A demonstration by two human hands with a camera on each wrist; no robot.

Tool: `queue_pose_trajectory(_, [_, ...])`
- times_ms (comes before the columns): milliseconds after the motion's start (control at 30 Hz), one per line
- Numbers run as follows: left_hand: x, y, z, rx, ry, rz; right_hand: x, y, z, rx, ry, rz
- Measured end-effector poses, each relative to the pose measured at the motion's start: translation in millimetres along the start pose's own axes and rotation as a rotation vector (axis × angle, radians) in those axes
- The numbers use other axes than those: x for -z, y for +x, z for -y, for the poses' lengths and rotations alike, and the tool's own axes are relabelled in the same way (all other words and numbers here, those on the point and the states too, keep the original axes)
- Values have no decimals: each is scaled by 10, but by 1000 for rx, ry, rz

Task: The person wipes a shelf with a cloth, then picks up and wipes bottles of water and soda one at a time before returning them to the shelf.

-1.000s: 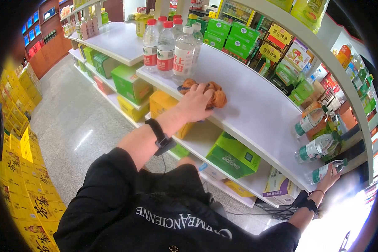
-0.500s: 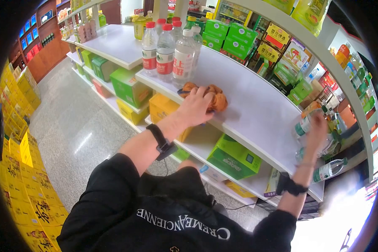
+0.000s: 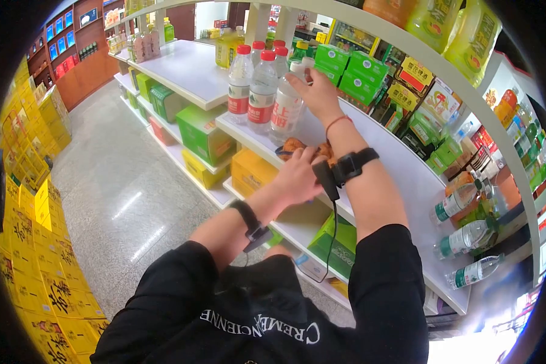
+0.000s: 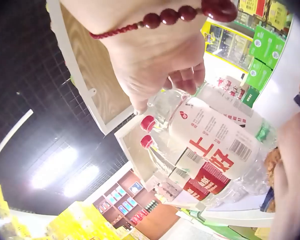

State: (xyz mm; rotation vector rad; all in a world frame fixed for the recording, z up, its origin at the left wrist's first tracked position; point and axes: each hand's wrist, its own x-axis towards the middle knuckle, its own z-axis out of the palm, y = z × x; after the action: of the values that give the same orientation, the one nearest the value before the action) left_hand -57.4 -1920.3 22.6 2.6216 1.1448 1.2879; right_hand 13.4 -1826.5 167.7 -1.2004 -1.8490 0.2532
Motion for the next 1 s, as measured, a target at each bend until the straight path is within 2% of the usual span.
queue_pose_trajectory(100, [-12, 5, 9, 26, -58, 27, -38, 74, -100, 59, -171, 37])
queue_pose_trajectory(200, [-24, -3, 36, -1, -32, -19, 60, -40, -129, 102, -64, -29])
queue_pose_trajectory(267, [12, -10, 27, -2, -48, -11, 191, -148, -203, -39, 93, -94])
queue_pose_trajectory(300, [20, -6, 16, -4, -49, -13, 277, -192, -283, -38, 91, -95])
queue_pose_trajectory(367, [27, -16, -3, 5, -38, 2, 479, -289, -492, -66, 246, -239])
queue_pose_trajectory(400, [33, -22, -5, 8, -39, 2, 605, -360, -539, 60, 199, -304])
queue_pose_trajectory(467, [42, -25, -4, 15, -37, 15, 961, -534, -591, 176, -9, -381])
queue_pose_trajectory(533, [56, -22, -20, 32, -34, 27, 1268, -745, -422, 123, -52, -409])
queue_pose_trajectory(600, [53, -14, -33, 47, -33, 38, 1449, -943, -335, 76, 63, -423])
queue_pose_trajectory(667, [43, -4, -42, 56, -2, 50, 1653, -1107, -400, -3, 261, -430])
queue_pose_trajectory(700, [51, 5, -55, 55, -5, 51, 1768, -1208, -508, -5, 259, -431])
queue_pose_trajectory(767, [80, 34, -86, 90, 10, 113, 1926, -1413, -770, -80, 345, -314])
queue_pose_trajectory(900, [-26, 137, -85, 103, 7, 46, 1937, -1670, -849, -156, 435, -380])
queue_pose_trajectory(967, [-7, 235, -143, 190, -256, -8, 1927, -1717, -878, -151, 550, -355])
queue_pose_trajectory(1000, [10, 302, -206, 191, -250, -7, 1903, -1726, -859, -150, 556, -354])
